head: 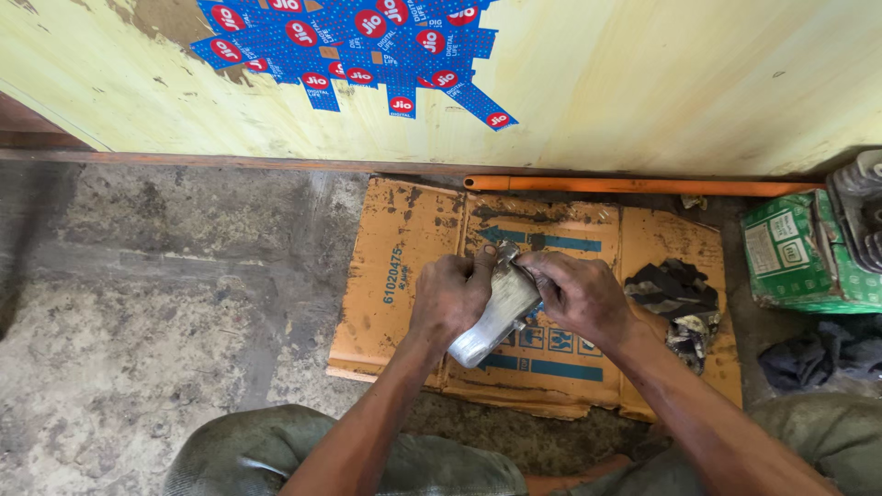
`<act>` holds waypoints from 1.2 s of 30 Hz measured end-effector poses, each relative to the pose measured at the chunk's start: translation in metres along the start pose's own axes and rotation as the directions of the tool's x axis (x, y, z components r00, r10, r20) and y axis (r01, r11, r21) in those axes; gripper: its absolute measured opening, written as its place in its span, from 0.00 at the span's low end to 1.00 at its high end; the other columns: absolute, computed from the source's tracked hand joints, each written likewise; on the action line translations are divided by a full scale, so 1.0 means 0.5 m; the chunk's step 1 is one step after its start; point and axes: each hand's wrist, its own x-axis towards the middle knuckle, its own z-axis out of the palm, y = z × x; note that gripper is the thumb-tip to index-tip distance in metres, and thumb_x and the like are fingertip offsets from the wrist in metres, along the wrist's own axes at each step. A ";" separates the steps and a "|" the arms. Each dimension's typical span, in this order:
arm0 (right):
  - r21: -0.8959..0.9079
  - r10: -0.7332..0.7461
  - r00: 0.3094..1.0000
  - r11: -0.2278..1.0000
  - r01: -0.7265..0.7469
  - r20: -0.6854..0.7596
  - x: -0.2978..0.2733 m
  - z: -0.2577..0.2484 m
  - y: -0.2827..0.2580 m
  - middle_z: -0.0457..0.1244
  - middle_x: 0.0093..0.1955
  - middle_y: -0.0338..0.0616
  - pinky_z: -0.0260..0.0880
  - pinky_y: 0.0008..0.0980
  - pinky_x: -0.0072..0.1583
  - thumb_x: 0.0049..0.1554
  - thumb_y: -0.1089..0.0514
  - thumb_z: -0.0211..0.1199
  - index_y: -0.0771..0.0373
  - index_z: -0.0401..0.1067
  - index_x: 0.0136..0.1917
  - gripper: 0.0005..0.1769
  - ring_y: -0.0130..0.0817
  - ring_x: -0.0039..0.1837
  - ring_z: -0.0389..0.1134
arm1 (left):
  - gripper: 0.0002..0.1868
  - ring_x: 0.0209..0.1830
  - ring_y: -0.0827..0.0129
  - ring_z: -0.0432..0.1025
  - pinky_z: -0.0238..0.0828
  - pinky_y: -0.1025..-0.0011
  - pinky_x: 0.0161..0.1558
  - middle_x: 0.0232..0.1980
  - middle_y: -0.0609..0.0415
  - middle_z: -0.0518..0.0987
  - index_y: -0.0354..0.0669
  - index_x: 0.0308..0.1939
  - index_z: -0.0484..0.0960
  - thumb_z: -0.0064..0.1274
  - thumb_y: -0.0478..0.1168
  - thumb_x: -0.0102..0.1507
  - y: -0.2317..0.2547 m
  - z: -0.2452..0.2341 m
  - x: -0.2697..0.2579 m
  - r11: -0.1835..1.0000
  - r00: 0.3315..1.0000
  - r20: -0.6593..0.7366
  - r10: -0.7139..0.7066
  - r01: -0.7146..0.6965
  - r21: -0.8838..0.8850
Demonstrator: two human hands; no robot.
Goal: The person sits on the floor and scrubs a silver metal part with a cloth and a wooden stick. They repeatedly rub the surface of the part, which is placed on a cardboard box, to remove dirt or residue.
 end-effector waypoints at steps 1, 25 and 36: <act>-0.019 -0.052 0.999 0.998 0.052 -0.003 0.003 -0.003 -0.005 0.72 0.50 0.49 0.76 0.35 0.38 0.55 0.69 0.63 0.59 0.73 0.57 0.16 0.38 0.39 0.75 | 0.36 0.17 0.52 0.76 0.74 0.52 0.28 0.17 0.39 0.78 0.35 0.22 0.85 0.40 0.61 0.67 0.000 0.000 0.004 1.000 1.000 0.009 0.009 -0.009 -0.003; -0.128 0.084 0.996 0.988 -0.085 -0.015 0.022 -0.022 -0.010 0.73 0.51 0.48 0.77 0.36 0.41 0.56 0.65 0.65 0.58 0.77 0.56 0.14 0.39 0.40 0.76 | 0.37 0.11 0.62 0.73 0.70 0.60 0.20 0.15 0.44 0.78 0.37 0.23 0.86 0.38 0.63 0.68 -0.036 0.016 0.027 0.997 0.997 -0.003 0.076 -0.076 -0.002; 0.046 -0.031 0.985 0.998 0.039 -0.167 0.026 -0.013 -0.004 0.73 0.55 0.44 0.78 0.35 0.55 0.55 0.66 0.70 0.56 0.77 0.57 0.17 0.39 0.54 0.76 | 0.39 0.09 0.64 0.69 0.66 0.60 0.20 0.12 0.48 0.75 0.40 0.14 0.82 0.41 0.64 0.68 -0.039 0.009 0.040 1.000 0.999 -0.044 -0.004 0.003 -0.016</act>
